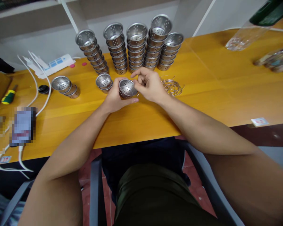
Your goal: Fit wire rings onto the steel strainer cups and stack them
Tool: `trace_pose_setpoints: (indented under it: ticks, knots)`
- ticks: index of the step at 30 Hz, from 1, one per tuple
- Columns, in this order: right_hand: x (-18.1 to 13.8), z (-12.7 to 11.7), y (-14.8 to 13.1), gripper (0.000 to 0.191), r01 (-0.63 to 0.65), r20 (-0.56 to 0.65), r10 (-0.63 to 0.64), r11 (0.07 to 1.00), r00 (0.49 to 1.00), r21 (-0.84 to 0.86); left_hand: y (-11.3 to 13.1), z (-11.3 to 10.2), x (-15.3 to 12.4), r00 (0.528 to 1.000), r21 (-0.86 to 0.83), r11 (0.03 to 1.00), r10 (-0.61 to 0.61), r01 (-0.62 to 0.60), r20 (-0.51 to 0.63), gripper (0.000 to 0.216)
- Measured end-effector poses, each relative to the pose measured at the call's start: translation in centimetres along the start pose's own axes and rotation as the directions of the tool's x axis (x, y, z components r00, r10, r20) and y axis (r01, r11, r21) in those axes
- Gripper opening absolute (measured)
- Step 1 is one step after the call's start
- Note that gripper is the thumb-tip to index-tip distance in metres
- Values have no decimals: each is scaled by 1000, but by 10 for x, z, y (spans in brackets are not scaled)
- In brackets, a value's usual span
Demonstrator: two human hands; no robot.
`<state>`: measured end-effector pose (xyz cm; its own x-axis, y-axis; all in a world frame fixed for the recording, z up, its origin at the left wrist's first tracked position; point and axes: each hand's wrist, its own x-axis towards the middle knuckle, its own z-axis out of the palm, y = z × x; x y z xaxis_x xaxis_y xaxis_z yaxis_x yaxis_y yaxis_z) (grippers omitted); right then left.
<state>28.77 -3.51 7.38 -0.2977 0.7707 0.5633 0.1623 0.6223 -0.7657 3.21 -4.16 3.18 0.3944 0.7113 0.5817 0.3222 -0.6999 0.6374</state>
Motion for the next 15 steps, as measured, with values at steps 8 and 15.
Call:
trace_pose_setpoints:
  ticks: [8,15]
  knots:
    - [1,1,-12,11,-37,56,30,992,998,117,21,-4,2,995,65,993,-94,96,-23,105]
    - [8,-29,-19,64,-95,390,-79,908,918,408,20,-9,4,979,-117,972,-203,205,32,101]
